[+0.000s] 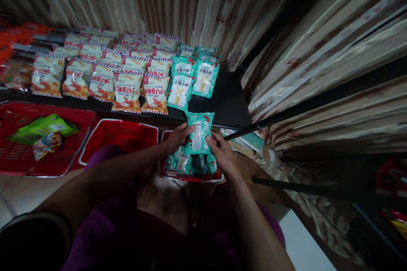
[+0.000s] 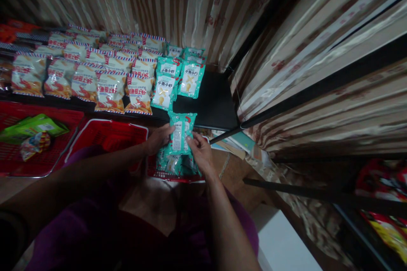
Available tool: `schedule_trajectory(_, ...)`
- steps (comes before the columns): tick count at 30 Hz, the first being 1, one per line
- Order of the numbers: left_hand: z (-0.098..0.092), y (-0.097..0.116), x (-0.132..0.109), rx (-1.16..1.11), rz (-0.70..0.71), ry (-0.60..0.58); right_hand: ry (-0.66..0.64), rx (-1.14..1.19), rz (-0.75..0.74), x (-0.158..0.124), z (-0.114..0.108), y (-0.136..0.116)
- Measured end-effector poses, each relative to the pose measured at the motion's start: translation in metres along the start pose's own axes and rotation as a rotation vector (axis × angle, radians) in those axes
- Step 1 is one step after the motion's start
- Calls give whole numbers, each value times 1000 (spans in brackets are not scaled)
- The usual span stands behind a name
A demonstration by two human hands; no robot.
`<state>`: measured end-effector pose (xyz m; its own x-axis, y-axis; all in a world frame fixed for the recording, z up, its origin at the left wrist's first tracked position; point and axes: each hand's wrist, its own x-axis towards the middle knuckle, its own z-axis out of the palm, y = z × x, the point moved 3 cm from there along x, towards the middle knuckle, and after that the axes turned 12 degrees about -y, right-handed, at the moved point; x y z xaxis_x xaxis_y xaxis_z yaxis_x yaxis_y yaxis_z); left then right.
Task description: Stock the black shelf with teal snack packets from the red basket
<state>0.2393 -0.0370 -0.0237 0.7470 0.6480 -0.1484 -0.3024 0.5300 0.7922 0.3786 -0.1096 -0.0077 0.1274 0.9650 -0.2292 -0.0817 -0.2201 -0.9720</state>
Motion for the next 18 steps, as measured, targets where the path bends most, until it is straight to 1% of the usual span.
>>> schedule_trajectory(2,1,0,1,-1,12,-21,-9,6,-6,0,-1,-1)
schedule_trajectory(4,0,2,2,-9,41,-29,-44,9,15,-2,-1,-1)
schedule_trajectory(7,-2,5,3,-11,73,-4,-114,13,92,-5,0,1)
schedule_trajectory(9,-4,5,4,-6,80,16,-139,16,118,-6,0,1)
schedule_trajectory(11,-5,4,5,-7,78,37,-159,14,106,-6,1,2)
schedule_trajectory(15,-9,0,6,-21,71,82,-216,-16,37,-5,2,1)
schedule_trajectory(18,-11,-2,7,-19,63,86,-250,-71,-1,-5,1,0)
